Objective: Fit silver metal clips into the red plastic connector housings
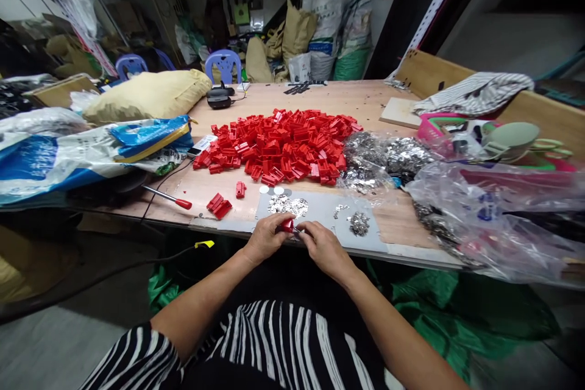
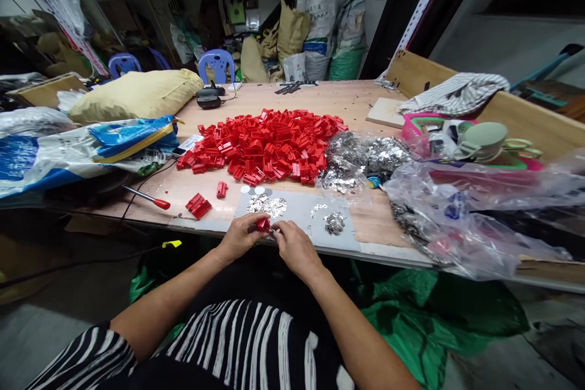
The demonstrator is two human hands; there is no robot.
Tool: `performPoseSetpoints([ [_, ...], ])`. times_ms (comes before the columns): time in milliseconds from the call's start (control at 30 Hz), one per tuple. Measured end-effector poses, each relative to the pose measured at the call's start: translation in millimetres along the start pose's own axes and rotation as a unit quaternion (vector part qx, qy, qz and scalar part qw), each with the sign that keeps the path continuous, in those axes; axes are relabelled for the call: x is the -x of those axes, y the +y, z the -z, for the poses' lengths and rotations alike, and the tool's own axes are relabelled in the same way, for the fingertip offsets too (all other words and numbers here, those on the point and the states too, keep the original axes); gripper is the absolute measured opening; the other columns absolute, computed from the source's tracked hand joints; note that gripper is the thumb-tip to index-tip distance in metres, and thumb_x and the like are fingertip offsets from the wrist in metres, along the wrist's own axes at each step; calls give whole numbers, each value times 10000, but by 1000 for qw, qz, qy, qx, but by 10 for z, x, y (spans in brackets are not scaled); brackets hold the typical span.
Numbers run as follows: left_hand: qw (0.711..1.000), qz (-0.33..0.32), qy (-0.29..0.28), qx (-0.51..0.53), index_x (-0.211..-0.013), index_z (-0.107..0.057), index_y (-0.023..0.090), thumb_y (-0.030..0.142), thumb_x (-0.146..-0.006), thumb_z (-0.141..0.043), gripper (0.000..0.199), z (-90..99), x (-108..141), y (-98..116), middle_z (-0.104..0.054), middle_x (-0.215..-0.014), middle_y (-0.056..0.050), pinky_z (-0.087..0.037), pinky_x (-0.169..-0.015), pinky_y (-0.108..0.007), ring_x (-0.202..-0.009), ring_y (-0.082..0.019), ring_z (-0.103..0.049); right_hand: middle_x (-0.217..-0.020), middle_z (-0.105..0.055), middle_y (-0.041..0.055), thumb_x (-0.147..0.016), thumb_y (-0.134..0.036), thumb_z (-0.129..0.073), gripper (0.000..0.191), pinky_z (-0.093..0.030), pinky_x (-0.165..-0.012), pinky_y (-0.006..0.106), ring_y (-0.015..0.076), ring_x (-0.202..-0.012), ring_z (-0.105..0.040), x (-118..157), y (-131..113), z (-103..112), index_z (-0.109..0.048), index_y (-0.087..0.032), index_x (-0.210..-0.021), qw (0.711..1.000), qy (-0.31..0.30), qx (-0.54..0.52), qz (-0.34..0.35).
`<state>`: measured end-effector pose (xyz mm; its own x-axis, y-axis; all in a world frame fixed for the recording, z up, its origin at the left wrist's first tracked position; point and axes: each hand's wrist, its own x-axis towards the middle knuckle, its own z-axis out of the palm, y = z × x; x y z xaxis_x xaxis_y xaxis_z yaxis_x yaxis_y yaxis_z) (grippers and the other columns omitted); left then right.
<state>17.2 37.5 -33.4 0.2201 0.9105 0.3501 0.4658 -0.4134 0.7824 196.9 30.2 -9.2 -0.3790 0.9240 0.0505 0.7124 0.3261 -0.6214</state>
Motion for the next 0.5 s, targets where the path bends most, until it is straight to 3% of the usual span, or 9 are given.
performPoseSetpoints([
  [133,998,38,32,38,-993,-642,213,101,-690,-705,329,15,20,74,-685,-973,-29,-491,-875,-344,-931,-186,-632,-1085,-626,64,-932,-250,-389,261,-449,-859,327,193,-998,-590,46,146,51,-582,-239,-1108,996,31,-75,33],
  [233,978,109,59,167,-929,-613,192,165,-676,-740,284,42,2,189,-661,-904,-15,-492,-819,-309,-861,-167,-627,-957,-654,38,-933,-268,-380,262,-459,-784,311,175,-864,-611,90,162,119,-552,-233,-1126,992,23,-120,20],
  [300,933,172,73,309,-940,-576,189,197,-669,-758,326,65,-19,278,-660,-900,-7,-496,-784,-284,-826,-147,-637,-801,-636,0,-945,-283,-369,295,-451,-717,287,153,-730,-591,114,120,172,-517,-228,-1194,989,3,-149,18],
  [367,864,231,72,441,-959,-553,186,214,-680,-761,348,82,-30,354,-674,-893,-7,-499,-802,-286,-808,-136,-654,-691,-583,-34,-960,-299,-354,355,-435,-683,269,137,-645,-549,129,54,220,-466,-223,-1288,985,-12,-168,30],
  [500,740,315,33,594,-861,-571,161,246,-736,-733,221,72,4,419,-693,-831,-23,-477,-934,-347,-826,-155,-686,-618,-526,-54,-974,-323,-350,443,-421,-660,250,125,-592,-515,137,-58,260,-395,-215,-1401,982,-36,-179,48],
])
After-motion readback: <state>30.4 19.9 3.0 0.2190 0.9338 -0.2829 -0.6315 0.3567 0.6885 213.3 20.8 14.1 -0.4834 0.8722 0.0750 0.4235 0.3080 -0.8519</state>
